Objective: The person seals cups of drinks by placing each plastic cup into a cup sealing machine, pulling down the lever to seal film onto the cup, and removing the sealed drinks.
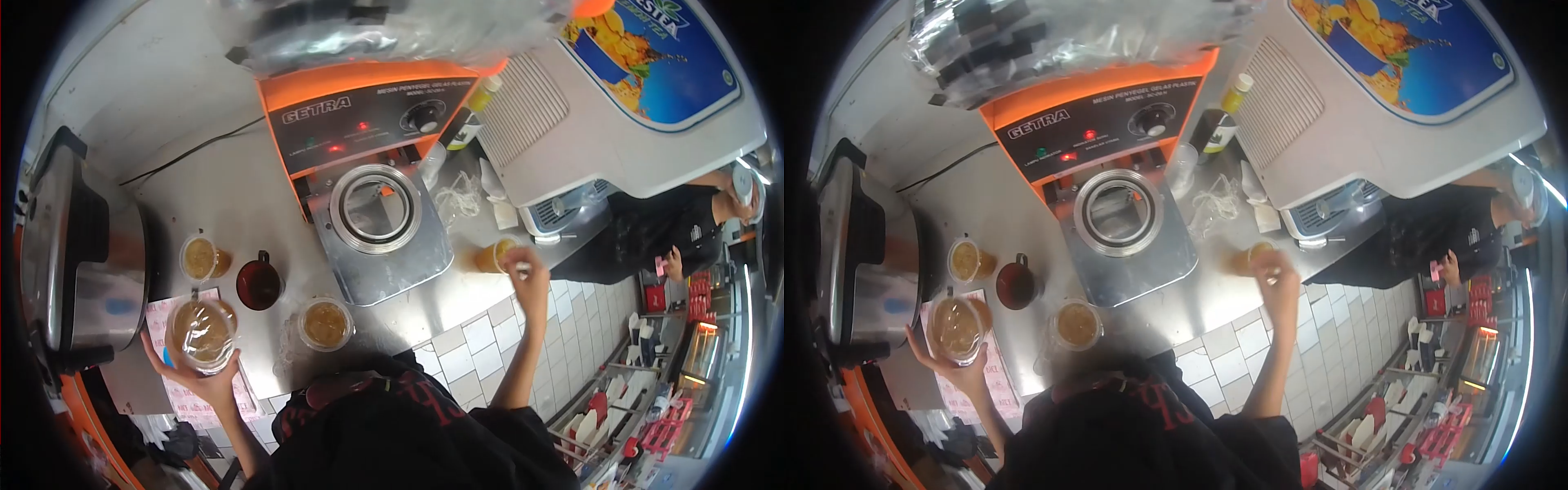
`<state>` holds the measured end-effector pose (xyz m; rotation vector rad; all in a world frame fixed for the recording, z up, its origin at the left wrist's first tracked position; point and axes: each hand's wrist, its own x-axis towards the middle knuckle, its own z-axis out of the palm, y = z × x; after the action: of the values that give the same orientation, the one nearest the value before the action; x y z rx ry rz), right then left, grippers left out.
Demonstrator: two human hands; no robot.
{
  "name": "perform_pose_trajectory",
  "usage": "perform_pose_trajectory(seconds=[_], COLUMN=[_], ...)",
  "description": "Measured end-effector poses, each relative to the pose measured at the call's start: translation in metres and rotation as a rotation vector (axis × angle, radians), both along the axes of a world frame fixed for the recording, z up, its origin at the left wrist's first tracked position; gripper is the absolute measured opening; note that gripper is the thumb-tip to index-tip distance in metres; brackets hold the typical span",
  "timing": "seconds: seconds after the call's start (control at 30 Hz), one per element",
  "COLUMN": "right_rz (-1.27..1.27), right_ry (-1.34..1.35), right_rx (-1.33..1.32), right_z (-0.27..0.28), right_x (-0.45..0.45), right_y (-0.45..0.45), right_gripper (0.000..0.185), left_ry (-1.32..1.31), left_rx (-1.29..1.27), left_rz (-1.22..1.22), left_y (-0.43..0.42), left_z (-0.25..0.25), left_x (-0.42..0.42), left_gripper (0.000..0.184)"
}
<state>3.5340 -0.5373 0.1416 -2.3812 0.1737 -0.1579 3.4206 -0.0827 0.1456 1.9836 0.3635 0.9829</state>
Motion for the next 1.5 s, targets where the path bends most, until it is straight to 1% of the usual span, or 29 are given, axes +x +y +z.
perform_pose_trajectory(seconds=[0.07,0.1,0.13,0.2,0.23,0.3,0.33,0.4,0.43,0.53,0.6,0.67,0.7,0.73,0.77,0.8,0.83,0.87,0.93,1.0,1.07,1.1,1.13,1.17,1.2,1.27,1.33,1.4,1.5], right_rz=[-0.058,-0.04,-0.042,-0.031,-0.048,-0.076,-0.125,-0.086,-0.057,0.036,0.153,0.231,0.298,0.316,0.377,0.438,0.497,0.517,0.695,0.751,0.758,0.763,0.765,0.763,0.759,0.753,0.751,0.754,0.74], right_ry=[-0.159,-0.094,-0.092,0.09,0.139,0.129,0.123,0.067,0.018,-0.079,-0.103,-0.073,-0.041,-0.046,-0.067,-0.085,-0.096,-0.099,-0.129,-0.134,-0.13,-0.136,-0.137,-0.136,-0.137,-0.117,-0.088,-0.061,-0.008], right_rx=[-0.318,-0.349,-0.349,-0.308,-0.401,-0.421,-0.441,-0.449,-0.455,-0.497,-0.322,-0.221,-0.123,-0.118,-0.138,-0.158,-0.133,-0.128,-0.092,-0.037,-0.144,-0.141,-0.214,-0.285,-0.281,-0.325,-0.295,-0.261,-0.198], right_z=[-0.006,-0.018,-0.032,-0.053,-0.062,-0.07,-0.073,-0.068,-0.053,0.008,0.053,0.096,0.111,0.121,0.128,0.132,0.135,0.134,0.132,0.126,0.117,0.114,0.111,0.107,0.101,0.086,0.066,0.054,0.049], right_x=[0.008,0.012,0.017,0.026,0.031,0.039,0.042,0.05,0.053,0.057,0.062,0.064,0.066,0.068,0.071,0.073,0.074,0.076,0.078,0.079,0.082,0.084,0.085,0.086,0.087,0.09,0.094,0.098,0.1], right_y=[-0.015,-0.026,-0.032,-0.037,-0.039,-0.04,-0.043,-0.043,-0.038,-0.017,0.005,0.038,0.055,0.068,0.08,0.092,0.104,0.115,0.136,0.156,0.167,0.171,0.174,0.177,0.18,0.185,0.186,0.187,0.186], right_gripper=[0.053,0.084,0.084,0.093,0.094,0.091,0.089,0.085,0.084,0.081,0.077,0.075,0.074,0.074,0.074,0.073,0.071,0.071,0.067,0.063,0.062,0.062,0.062,0.061,0.061,0.062,0.063,0.064,0.065], left_ry=[0.029,0.068,0.107,0.142,0.152,0.135,0.136,0.091,0.096,0.059,0.072,0.089,0.132,0.127,0.276,0.426,0.394,0.39,0.378,0.417,0.467,0.447,0.443,0.418,0.393,0.416,0.366,0.225,0.06], left_rx=[0.038,0.059,0.081,0.014,-0.098,-0.261,-0.264,-0.292,-0.25,-0.301,-0.342,-0.417,-0.241,-0.238,-0.32,-0.404,-0.366,-0.366,-0.394,-0.423,-0.097,0.09,0.093,-0.109,-0.311,-0.278,0.009,0.102,0.116], left_rz=[0.04,0.097,0.157,0.156,0.142,0.113,0.128,0.049,0.034,0.057,0.036,-0.024,0.035,0.053,0.017,-0.02,0.014,0.034,0.0,-0.04,-0.074,-0.001,0.001,0.045,0.086,0.212,0.295,0.293,0.135], left_y=[0.018,0.023,0.024,0.018,0.015,0.01,0.007,0.001,-0.003,-0.008,-0.007,-0.005,-0.004,0.002,0.01,0.013,0.011,0.008,0.007,0.01,0.016,0.015,0.02,0.027,0.033,0.045,0.058,0.06,0.048], left_z=[-0.03,-0.043,-0.054,-0.075,-0.086,-0.11,-0.117,-0.127,-0.127,-0.133,-0.134,-0.135,-0.139,-0.152,-0.17,-0.166,-0.165,-0.163,-0.162,-0.161,-0.156,-0.137,-0.131,-0.128,-0.122,-0.083,-0.046,0.003,0.075], left_x=[-0.026,-0.035,-0.043,-0.054,-0.057,-0.061,-0.06,-0.055,-0.052,-0.049,-0.049,-0.05,-0.052,-0.055,-0.06,-0.062,-0.062,-0.061,-0.062,-0.067,-0.072,-0.074,-0.08,-0.089,-0.096,-0.093,-0.081,-0.056,-0.009], left_gripper=[0.114,0.114,0.113,0.112,0.111,0.11,0.11,0.111,0.113,0.117,0.119,0.125,0.108,0.108,0.096,0.084,0.068,0.068,0.068,0.07,0.075,0.077,0.077,0.074,0.071,0.064,0.057,0.052,0.046])
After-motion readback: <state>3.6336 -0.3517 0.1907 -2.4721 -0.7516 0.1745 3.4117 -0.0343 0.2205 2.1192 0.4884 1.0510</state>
